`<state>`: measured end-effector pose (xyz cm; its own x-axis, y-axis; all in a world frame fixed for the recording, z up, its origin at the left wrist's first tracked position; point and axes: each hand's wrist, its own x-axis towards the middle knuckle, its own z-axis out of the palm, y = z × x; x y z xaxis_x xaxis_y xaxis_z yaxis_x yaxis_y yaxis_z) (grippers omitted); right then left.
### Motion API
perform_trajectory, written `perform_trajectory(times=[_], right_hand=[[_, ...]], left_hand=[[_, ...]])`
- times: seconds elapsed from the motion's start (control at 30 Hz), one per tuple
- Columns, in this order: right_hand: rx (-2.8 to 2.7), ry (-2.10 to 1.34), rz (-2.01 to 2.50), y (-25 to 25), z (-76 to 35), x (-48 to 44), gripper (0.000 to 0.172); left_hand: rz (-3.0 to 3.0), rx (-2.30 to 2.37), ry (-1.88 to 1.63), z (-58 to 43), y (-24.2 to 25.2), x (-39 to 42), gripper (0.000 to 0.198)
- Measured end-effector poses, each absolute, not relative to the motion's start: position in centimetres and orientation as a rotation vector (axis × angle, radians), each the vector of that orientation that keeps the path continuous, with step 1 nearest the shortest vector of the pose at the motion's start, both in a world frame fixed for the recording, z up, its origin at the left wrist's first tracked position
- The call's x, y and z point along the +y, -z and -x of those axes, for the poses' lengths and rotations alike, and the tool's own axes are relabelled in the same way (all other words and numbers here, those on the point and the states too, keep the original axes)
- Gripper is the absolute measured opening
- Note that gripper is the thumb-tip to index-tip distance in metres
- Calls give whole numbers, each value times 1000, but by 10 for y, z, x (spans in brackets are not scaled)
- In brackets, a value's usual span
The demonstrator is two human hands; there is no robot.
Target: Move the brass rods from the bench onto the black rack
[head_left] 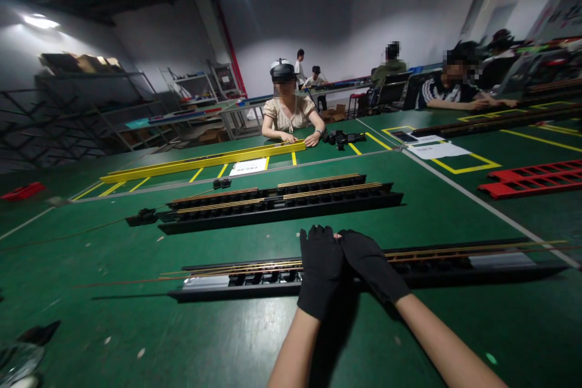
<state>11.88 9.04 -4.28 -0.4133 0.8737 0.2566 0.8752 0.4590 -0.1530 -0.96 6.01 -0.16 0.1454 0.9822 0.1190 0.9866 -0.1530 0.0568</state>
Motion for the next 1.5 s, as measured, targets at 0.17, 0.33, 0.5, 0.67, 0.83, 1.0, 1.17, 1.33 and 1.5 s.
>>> perform_trajectory(times=[0.17,0.33,0.5,0.67,0.83,1.0,1.17,1.33,1.5], right_hand=[[-2460,-33,1452,41,-125,86,35],[-2461,-37,1438,48,-123,87,39],[-2441,-29,1451,51,-122,92,39],[-2426,-39,1426,48,-127,91,37],[-2524,28,1373,48,-132,85,44],[-2580,141,1361,53,-135,85,47],[-2549,80,1378,63,-138,90,45],[-2509,7,1357,55,-139,88,44],[-2475,-13,1303,50,-140,84,43]], left_hand=[[2369,-2102,163,1,17,59,39],[2403,-2065,145,4,19,57,35],[2336,-2011,203,17,6,55,44],[2166,-2086,252,38,16,62,54],[2124,-2063,316,42,41,68,61],[2095,-2095,339,49,31,67,65],[1847,-2220,319,79,12,65,63],[1854,-2290,174,97,25,65,55],[1886,-2293,190,99,28,67,62]])
